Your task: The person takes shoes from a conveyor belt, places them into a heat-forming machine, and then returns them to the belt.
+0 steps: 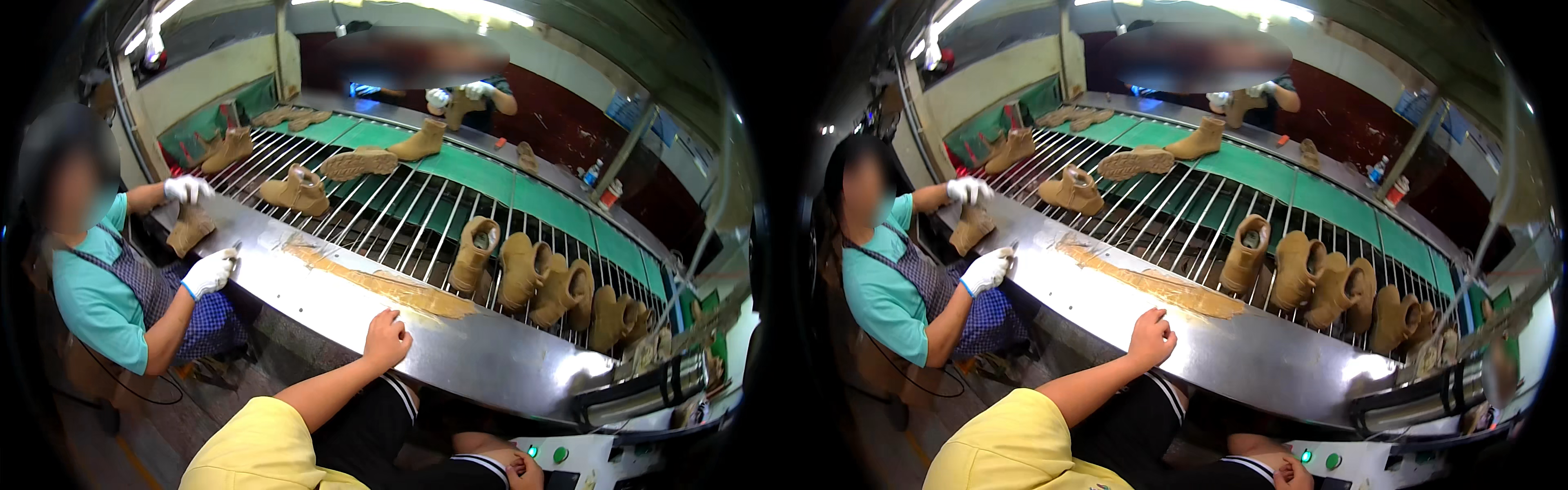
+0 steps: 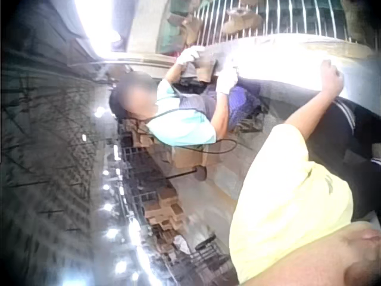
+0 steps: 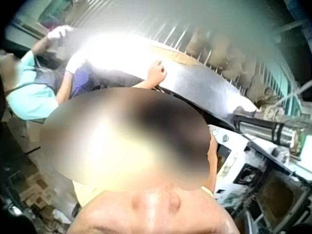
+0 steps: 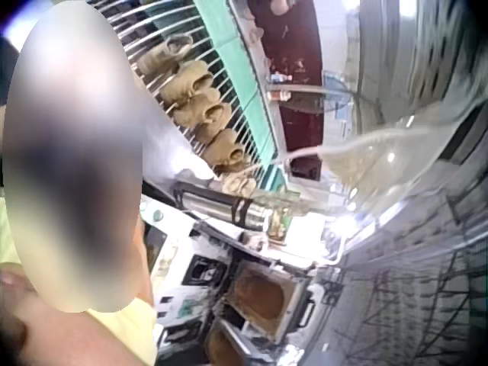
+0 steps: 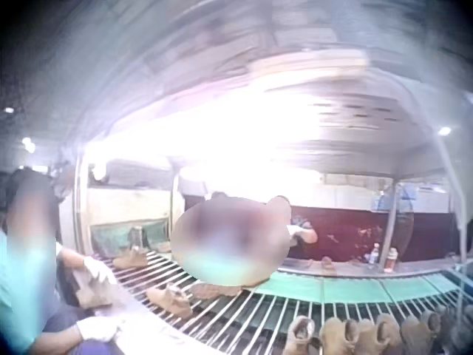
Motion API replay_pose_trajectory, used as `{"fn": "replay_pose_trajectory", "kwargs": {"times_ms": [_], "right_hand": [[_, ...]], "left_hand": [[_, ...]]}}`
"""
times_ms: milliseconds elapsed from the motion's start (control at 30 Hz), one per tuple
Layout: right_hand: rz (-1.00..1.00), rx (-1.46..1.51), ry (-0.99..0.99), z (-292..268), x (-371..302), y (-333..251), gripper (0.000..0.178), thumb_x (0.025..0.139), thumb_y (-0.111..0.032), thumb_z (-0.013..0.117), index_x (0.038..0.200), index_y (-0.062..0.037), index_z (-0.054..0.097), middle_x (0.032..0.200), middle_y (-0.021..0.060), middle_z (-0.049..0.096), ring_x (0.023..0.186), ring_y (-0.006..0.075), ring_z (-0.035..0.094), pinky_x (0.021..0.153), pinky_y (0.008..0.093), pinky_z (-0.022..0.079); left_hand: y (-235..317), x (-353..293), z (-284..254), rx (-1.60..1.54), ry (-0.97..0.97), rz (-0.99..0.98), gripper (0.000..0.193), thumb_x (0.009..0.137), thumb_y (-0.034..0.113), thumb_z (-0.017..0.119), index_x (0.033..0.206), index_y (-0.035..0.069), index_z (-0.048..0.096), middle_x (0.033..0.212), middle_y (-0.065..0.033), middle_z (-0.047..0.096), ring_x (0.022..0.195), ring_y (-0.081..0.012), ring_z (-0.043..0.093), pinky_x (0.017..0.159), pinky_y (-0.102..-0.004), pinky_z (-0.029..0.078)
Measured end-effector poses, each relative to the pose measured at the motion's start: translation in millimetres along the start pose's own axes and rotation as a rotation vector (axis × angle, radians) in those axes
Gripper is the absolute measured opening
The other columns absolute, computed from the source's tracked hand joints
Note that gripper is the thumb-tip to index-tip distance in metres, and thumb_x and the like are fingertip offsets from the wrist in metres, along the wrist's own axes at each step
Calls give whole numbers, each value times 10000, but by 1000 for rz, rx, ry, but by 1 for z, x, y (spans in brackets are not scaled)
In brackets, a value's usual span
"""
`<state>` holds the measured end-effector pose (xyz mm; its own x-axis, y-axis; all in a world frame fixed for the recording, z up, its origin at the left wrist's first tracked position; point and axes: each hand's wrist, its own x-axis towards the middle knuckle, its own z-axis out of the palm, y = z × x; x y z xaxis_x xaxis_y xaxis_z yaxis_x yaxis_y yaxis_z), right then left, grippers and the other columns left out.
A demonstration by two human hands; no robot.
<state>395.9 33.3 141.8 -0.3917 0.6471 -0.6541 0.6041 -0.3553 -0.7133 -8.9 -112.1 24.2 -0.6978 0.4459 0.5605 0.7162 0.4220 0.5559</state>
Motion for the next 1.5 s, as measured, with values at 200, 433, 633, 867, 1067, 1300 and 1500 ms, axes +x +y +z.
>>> {"fn": "replay_pose_trajectory", "kwargs": {"times_ms": [200, 433, 633, 867, 1067, 1300, 1500], "right_hand": [[-885, -716, 241, 122, 119, -71, 436, 753, -148, 681, 1159, -88, 535, 603, 55, 496, 543, 243, 530, 531, 374, 439], [-1224, -870, 29, 322, 218, -193, 197, 773, -274, 603, 702, -91, 623, 683, 140, 618, 638, 339, 603, 573, 437, 476], [-1312, -844, -18, 401, 220, -204, 255, 779, -253, 594, 594, -83, 557, 600, 136, 581, 544, 338, 575, 519, 432, 472], [-1296, -852, -102, 396, 226, -214, 244, 766, -231, 616, 571, -106, 540, 564, 91, 578, 510, 297, 577, 496, 407, 476], [-1292, -848, -82, 400, 231, -211, 204, 759, -223, 620, 598, -116, 555, 541, 70, 573, 493, 284, 578, 488, 391, 479], [-1299, -802, -57, 400, 230, -207, 203, 769, -231, 604, 608, -111, 570, 548, 79, 584, 489, 289, 578, 493, 396, 486], [-1138, -896, -98, 401, 231, -208, 239, 805, -298, 543, 664, -125, 629, 633, 84, 634, 587, 285, 627, 563, 420, 510]], "left_hand": [[-12, 22, -25, 65, -288, 175, 166, 701, 189, 590, 725, 26, 613, 1014, -196, 591, 955, -355, 555, 781, -453, 443], [-114, 209, -10, 97, -474, 191, 123, 729, 161, 564, 710, 50, 615, 776, -150, 610, 769, -351, 591, 713, -474, 477], [-270, 370, -25, 202, -63, -229, 368, 684, 215, 630, 992, 26, 562, 1036, -206, 588, 992, -391, 574, 833, -484, 486], [-362, 451, -34, 504, -165, -570, 1036, 602, 381, 784, 1424, 59, 243, 1463, -136, 318, 1322, -319, 352, 1071, -463, 322], [-327, 481, -14, 740, -703, -530, 860, 616, 528, 779, 1280, 48, 515, 1384, -133, 417, 1283, -313, 401, 1005, -445, 397], [-298, 449, 28, 477, -548, -410, 742, 685, 626, 663, 1034, -28, 652, 1139, -246, 588, 1034, -350, 599, 865, -405, 497], [-241, 417, 10, 162, -480, -588, 857, 650, 654, 691, 1055, -99, 619, 1084, -269, 624, 998, -361, 629, 842, -407, 499]]}}
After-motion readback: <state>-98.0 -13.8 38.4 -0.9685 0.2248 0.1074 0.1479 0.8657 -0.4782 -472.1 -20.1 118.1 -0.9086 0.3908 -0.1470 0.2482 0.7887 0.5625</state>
